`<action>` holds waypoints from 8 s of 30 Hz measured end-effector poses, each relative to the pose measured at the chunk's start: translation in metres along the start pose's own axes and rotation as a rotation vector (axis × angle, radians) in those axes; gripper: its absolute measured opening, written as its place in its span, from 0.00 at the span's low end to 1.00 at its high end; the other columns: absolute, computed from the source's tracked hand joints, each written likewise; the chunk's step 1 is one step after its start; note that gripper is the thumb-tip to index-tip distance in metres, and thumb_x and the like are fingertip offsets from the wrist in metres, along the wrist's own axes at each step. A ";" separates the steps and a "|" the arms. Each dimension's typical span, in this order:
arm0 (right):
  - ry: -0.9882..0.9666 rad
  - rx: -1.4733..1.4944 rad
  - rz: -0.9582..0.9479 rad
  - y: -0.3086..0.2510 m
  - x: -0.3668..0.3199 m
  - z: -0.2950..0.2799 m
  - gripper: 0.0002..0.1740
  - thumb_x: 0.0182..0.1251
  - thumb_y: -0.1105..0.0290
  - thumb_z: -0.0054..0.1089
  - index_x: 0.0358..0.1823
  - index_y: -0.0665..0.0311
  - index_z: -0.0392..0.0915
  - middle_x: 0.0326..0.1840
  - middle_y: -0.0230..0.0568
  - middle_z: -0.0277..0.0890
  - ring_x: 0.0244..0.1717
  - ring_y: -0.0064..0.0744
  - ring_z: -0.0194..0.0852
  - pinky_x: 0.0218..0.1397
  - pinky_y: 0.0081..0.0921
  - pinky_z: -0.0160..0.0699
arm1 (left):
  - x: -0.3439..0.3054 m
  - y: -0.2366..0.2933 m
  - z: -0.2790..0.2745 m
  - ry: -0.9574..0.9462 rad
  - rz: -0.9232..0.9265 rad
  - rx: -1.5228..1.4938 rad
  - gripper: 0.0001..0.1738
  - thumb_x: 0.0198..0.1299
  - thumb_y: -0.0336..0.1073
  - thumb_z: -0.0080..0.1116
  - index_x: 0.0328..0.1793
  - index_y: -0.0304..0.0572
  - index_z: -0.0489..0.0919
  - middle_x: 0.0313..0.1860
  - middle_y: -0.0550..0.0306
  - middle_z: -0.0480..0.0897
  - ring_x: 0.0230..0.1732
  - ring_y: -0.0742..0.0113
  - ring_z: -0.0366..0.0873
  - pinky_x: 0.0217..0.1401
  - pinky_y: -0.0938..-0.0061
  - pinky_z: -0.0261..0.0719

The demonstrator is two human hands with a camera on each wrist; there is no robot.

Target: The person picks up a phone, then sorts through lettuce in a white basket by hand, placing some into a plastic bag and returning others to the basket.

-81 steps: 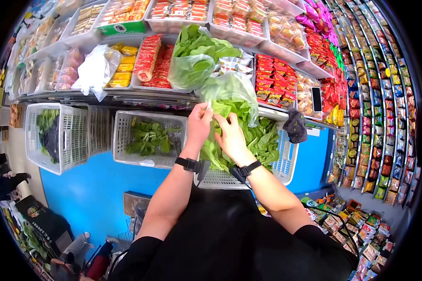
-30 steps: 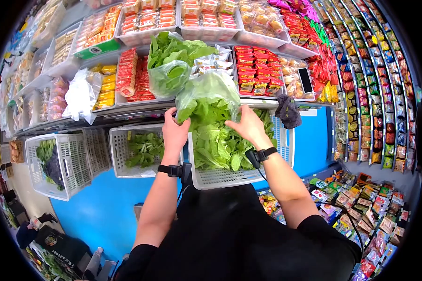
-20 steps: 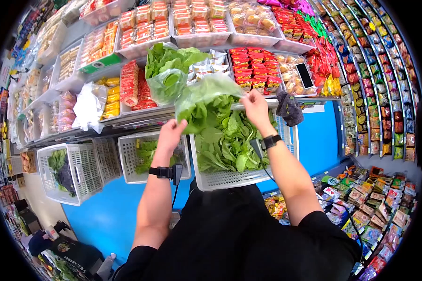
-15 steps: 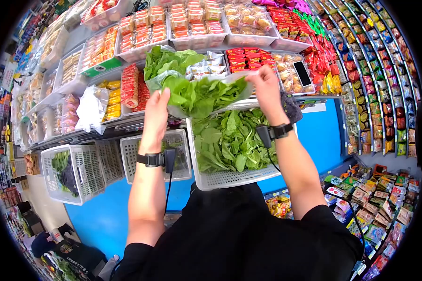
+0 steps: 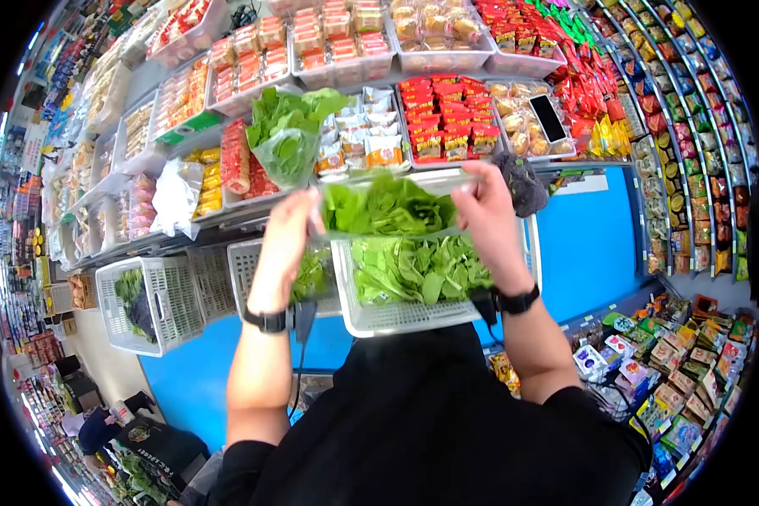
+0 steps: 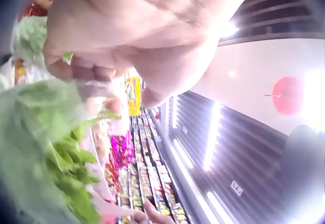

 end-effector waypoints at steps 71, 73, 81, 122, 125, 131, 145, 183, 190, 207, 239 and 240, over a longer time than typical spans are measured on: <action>-0.796 -0.548 0.566 0.428 -0.047 -0.022 0.16 0.69 0.59 0.66 0.48 0.62 0.90 0.43 0.48 0.91 0.44 0.42 0.90 0.50 0.35 0.85 | -0.111 -0.338 0.015 0.567 -0.118 0.832 0.19 0.85 0.43 0.44 0.47 0.35 0.77 0.40 0.38 0.80 0.47 0.33 0.77 0.53 0.47 0.74; -1.069 -0.530 0.555 0.432 -0.069 0.032 0.16 0.69 0.59 0.65 0.50 0.60 0.91 0.42 0.47 0.92 0.45 0.44 0.90 0.51 0.37 0.86 | -0.112 -0.339 0.014 0.568 -0.144 0.805 0.19 0.85 0.43 0.44 0.47 0.35 0.76 0.40 0.39 0.80 0.46 0.34 0.78 0.51 0.47 0.74; -1.612 -1.278 0.282 0.536 -0.134 0.132 0.21 0.67 0.70 0.58 0.58 0.62 0.90 0.64 0.53 0.87 0.64 0.55 0.87 0.63 0.44 0.88 | -0.113 -0.335 0.014 0.582 -0.166 0.724 0.23 0.85 0.46 0.44 0.43 0.34 0.78 0.38 0.37 0.81 0.45 0.33 0.78 0.51 0.47 0.75; -0.747 0.341 0.297 0.082 -0.144 -0.048 0.28 0.77 0.74 0.71 0.74 0.69 0.71 0.56 0.34 0.83 0.52 0.19 0.80 0.58 0.22 0.81 | -0.201 -0.061 0.222 0.268 0.183 -0.175 0.16 0.65 0.21 0.74 0.51 0.37 0.77 0.41 0.59 0.86 0.42 0.76 0.83 0.49 0.78 0.83; -0.777 0.356 0.281 0.087 -0.149 -0.070 0.21 0.79 0.73 0.68 0.68 0.69 0.74 0.55 0.33 0.83 0.55 0.17 0.79 0.59 0.21 0.80 | -0.208 -0.042 0.236 0.284 0.253 -0.236 0.19 0.64 0.20 0.74 0.53 0.38 0.74 0.43 0.59 0.85 0.43 0.75 0.83 0.48 0.78 0.83; -0.792 0.405 0.273 0.053 -0.160 -0.082 0.13 0.82 0.72 0.64 0.61 0.69 0.75 0.48 0.29 0.82 0.49 0.14 0.76 0.52 0.20 0.78 | -0.214 -0.044 0.252 0.224 0.137 -0.172 0.17 0.69 0.25 0.72 0.58 0.37 0.78 0.47 0.62 0.85 0.45 0.78 0.82 0.48 0.80 0.82; -0.715 0.328 0.250 0.074 -0.167 -0.103 0.15 0.83 0.76 0.59 0.66 0.72 0.76 0.51 0.36 0.85 0.49 0.21 0.84 0.53 0.25 0.86 | -0.251 -0.014 0.269 0.376 0.365 -0.005 0.15 0.67 0.37 0.78 0.52 0.35 0.86 0.39 0.61 0.91 0.40 0.79 0.85 0.45 0.80 0.82; -0.518 0.300 0.203 0.074 -0.141 -0.081 0.20 0.77 0.78 0.67 0.62 0.64 0.66 0.58 0.40 0.79 0.59 0.28 0.85 0.51 0.25 0.86 | -0.218 -0.057 0.250 0.183 0.188 -0.303 0.11 0.75 0.32 0.69 0.58 0.36 0.85 0.51 0.59 0.87 0.52 0.73 0.82 0.57 0.73 0.80; -0.299 0.523 0.291 0.096 -0.119 -0.084 0.17 0.79 0.79 0.64 0.60 0.64 0.66 0.53 0.39 0.79 0.51 0.36 0.88 0.50 0.32 0.91 | -0.215 -0.073 0.235 0.186 0.079 -0.469 0.09 0.74 0.34 0.70 0.53 0.37 0.88 0.39 0.62 0.87 0.40 0.75 0.82 0.45 0.75 0.82; -0.338 0.381 0.362 0.110 -0.095 -0.071 0.15 0.80 0.77 0.64 0.58 0.62 0.67 0.53 0.38 0.79 0.46 0.31 0.88 0.43 0.28 0.88 | -0.227 -0.038 0.137 0.696 0.260 0.446 0.06 0.66 0.28 0.75 0.45 0.35 0.90 0.32 0.58 0.88 0.33 0.77 0.82 0.39 0.77 0.81; -0.448 0.376 0.298 0.104 -0.091 -0.071 0.15 0.79 0.80 0.61 0.60 0.66 0.67 0.52 0.43 0.86 0.44 0.29 0.89 0.50 0.27 0.91 | -0.213 -0.053 0.133 0.634 0.169 0.249 0.06 0.66 0.20 0.69 0.47 0.34 0.88 0.37 0.63 0.88 0.39 0.80 0.81 0.44 0.80 0.81; -0.451 0.369 0.298 0.103 -0.092 -0.071 0.15 0.79 0.80 0.61 0.60 0.67 0.67 0.53 0.43 0.86 0.45 0.28 0.89 0.50 0.27 0.91 | -0.213 -0.052 0.134 0.637 0.166 0.248 0.06 0.66 0.20 0.69 0.47 0.33 0.87 0.37 0.63 0.88 0.39 0.80 0.81 0.44 0.80 0.81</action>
Point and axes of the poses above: each hand's wrist, its own x-axis towards the middle knuckle, its own z-axis out of the palm, y = z × x, the point moved 9 cm from there along x, towards the middle knuckle
